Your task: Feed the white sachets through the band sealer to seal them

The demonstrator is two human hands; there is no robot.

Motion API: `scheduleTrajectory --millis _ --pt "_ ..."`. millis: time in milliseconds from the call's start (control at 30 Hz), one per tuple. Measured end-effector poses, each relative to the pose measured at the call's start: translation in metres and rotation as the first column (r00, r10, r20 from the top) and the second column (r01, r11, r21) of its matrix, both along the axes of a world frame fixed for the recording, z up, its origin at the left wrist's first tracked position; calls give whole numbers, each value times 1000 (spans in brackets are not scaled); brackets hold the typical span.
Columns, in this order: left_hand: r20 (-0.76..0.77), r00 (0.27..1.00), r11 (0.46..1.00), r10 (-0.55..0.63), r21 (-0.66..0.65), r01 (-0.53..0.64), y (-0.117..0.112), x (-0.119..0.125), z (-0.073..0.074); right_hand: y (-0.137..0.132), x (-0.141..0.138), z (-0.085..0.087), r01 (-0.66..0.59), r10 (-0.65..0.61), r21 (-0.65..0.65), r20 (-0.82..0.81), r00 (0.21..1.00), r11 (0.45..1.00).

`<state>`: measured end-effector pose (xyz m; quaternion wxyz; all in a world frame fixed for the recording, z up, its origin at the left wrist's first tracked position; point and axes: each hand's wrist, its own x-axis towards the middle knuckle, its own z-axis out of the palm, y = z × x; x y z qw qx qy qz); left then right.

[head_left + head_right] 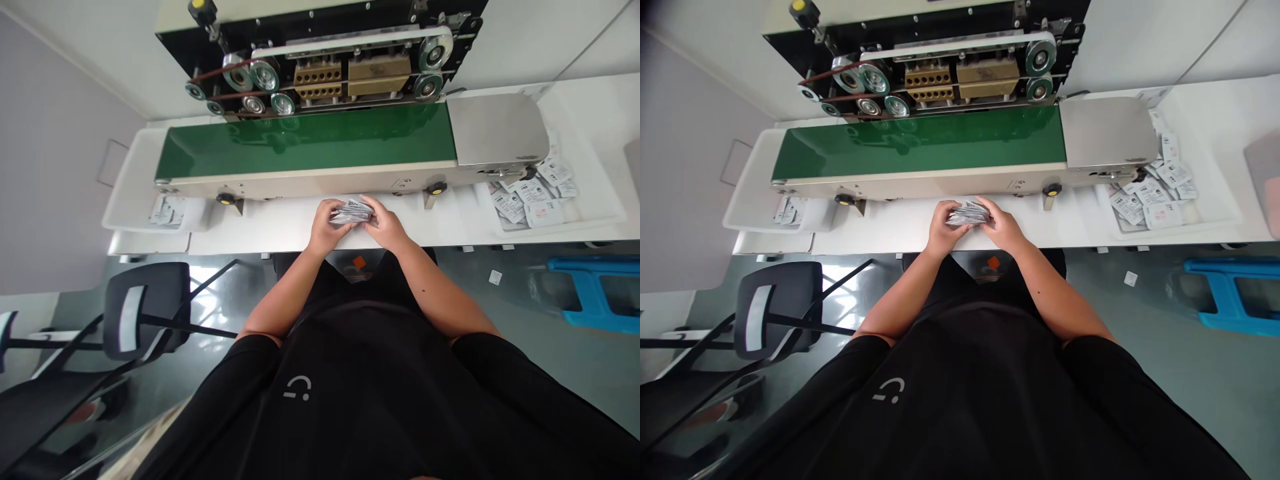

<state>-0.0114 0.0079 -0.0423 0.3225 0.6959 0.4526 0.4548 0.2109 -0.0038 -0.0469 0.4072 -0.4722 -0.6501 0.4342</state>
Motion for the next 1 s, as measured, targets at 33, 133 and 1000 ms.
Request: scheduleTrajectory --millis 33,133,1000 --pt "14 1000 1000 -6 -21 7 0 -1 0 0 0 0 -12 11 -18 -31 999 1000" --pt "85 995 995 -55 -82 62 2 -4 0 1 2 2 -86 77 -50 -150 986 995" --pt "283 958 970 -49 -216 113 5 -7 7 -2 -1 12 245 -279 -133 -424 862 960"
